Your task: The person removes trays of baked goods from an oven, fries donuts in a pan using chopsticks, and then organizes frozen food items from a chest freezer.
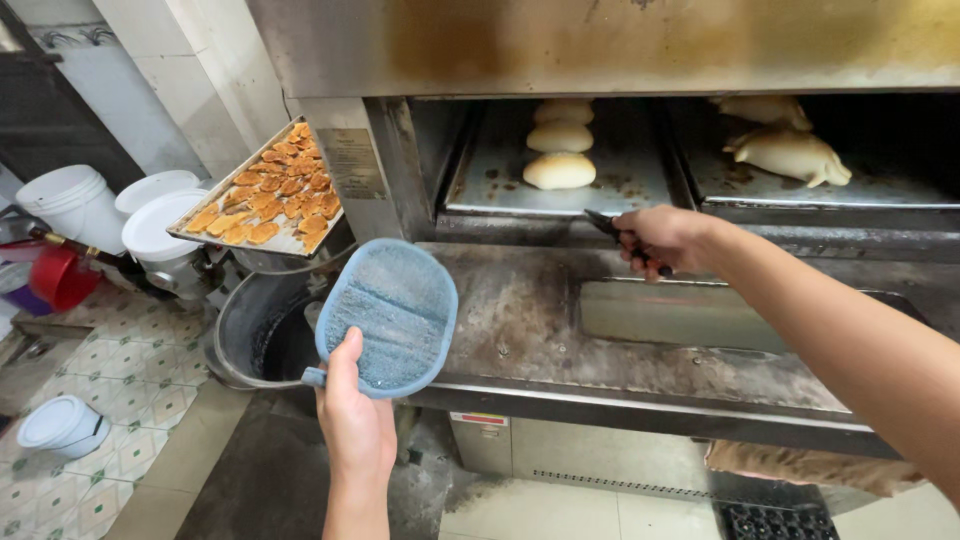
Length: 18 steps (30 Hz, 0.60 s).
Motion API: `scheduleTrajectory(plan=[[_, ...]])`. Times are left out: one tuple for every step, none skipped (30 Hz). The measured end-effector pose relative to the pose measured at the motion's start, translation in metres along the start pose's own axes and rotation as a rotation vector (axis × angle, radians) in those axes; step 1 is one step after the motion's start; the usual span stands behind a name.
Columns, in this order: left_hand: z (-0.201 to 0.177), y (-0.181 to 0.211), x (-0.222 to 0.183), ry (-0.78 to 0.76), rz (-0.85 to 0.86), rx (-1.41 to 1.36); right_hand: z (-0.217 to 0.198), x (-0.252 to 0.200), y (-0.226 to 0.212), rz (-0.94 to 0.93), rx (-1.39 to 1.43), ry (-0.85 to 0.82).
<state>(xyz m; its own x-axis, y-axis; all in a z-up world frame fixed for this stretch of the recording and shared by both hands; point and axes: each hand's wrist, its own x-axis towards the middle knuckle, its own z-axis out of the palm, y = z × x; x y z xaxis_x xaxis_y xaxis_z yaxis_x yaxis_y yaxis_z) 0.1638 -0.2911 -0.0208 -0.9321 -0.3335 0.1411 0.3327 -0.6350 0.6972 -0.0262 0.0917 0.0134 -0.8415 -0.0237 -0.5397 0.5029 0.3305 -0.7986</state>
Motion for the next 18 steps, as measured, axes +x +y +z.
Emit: scheduleTrajectory(plan=[[-0.001,-0.001,-0.004,0.024,-0.007,0.008,0.002,-0.012,0.003,-0.009,-0.026,-0.001],[-0.002,-0.003,-0.009,0.049,-0.013,0.016,0.004,-0.026,0.006,-0.018,-0.052,-0.002],[-0.001,-0.005,-0.013,0.072,-0.017,0.022,0.006,-0.040,0.008,-0.030,-0.080,-0.003],[0.000,-0.009,-0.018,0.089,-0.035,0.024,0.008,-0.057,0.011,-0.032,-0.089,-0.013],[0.001,-0.012,-0.025,0.107,-0.053,0.027,0.011,-0.075,0.015,-0.033,-0.098,-0.026],[0.003,-0.016,-0.033,0.126,-0.071,0.030,0.013,-0.093,0.019,-0.034,-0.107,-0.039],[0.004,-0.020,-0.041,0.150,-0.062,0.058,0.016,-0.110,0.022,-0.026,-0.079,-0.073],[0.006,-0.025,-0.049,0.174,-0.052,0.085,0.018,-0.128,0.025,-0.019,-0.052,-0.107],[0.007,-0.029,-0.062,0.203,-0.045,0.113,0.021,-0.145,0.030,-0.008,-0.026,-0.145],[0.008,-0.033,-0.074,0.230,-0.028,0.117,0.023,-0.163,0.034,0.002,-0.036,-0.169],[0.009,-0.038,-0.086,0.258,-0.007,0.117,0.023,-0.180,0.036,0.008,-0.050,-0.195],[0.011,-0.043,-0.099,0.286,0.013,0.117,0.024,-0.197,0.039,0.015,-0.065,-0.220],[0.012,-0.048,-0.114,0.303,0.036,0.093,0.027,-0.213,0.044,0.010,-0.068,-0.237],[0.013,-0.053,-0.129,0.320,0.059,0.068,0.030,-0.228,0.050,0.005,-0.070,-0.253],[0.016,-0.060,-0.143,0.334,0.083,0.043,0.031,-0.243,0.056,0.000,-0.072,-0.268],[0.020,-0.069,-0.157,0.391,0.059,0.047,0.031,-0.256,0.061,0.016,-0.063,-0.297],[0.022,-0.078,-0.172,0.457,0.037,0.056,0.034,-0.266,0.068,0.036,-0.054,-0.334],[0.024,-0.086,-0.185,0.522,0.015,0.064,0.037,-0.274,0.074,0.056,-0.046,-0.372]])
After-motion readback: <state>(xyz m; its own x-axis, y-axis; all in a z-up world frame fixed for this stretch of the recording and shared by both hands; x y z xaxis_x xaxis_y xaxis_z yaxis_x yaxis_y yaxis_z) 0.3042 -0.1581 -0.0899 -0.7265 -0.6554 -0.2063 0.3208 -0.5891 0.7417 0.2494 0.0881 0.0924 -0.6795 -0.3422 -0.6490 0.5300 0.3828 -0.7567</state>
